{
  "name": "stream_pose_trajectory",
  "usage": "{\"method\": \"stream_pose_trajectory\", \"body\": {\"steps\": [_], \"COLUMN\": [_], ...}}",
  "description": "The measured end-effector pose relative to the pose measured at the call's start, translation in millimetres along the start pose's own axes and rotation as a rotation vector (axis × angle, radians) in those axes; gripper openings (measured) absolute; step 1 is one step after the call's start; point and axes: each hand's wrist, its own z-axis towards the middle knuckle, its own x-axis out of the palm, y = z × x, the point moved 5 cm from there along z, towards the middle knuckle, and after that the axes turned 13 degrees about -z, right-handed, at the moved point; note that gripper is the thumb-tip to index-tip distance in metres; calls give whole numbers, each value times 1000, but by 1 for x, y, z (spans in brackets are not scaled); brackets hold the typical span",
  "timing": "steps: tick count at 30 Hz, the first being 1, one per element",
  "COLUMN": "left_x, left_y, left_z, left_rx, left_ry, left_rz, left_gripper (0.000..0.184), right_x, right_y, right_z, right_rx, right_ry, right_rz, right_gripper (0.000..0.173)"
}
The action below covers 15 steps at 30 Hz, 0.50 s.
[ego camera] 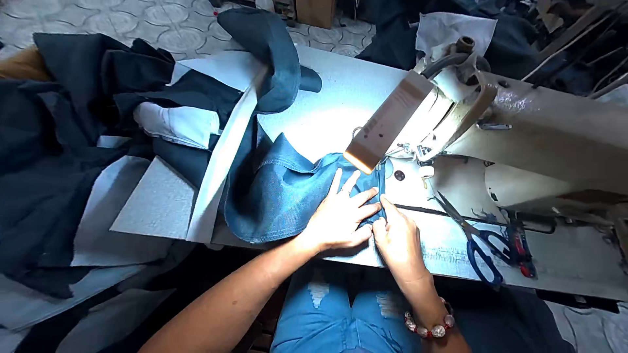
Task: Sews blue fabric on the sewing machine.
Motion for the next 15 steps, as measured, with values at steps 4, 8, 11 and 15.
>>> {"method": "stream_pose_trajectory", "body": {"steps": [4, 8, 11, 15], "left_x": [-3, -4, 0, 1], "left_y": [-2, -3, -3, -6], "left_z": [0, 2, 5, 7], "left_rx": [36, -13, -54, -54], "left_ry": [-8, -52, -59, -68], "left_rz": [20, 6, 19, 23], "left_gripper": [46, 44, 50, 48], "right_x": [-1, -2, 1, -2], "right_y": [10, 7, 0, -23], "right_z": [4, 8, 1, 5], "right_rx": [59, 67, -7, -174], "right_ry": [289, 337, 133, 15], "right_rz": [-217, -209, -107, 135], "right_gripper": [47, 45, 37, 29]}}
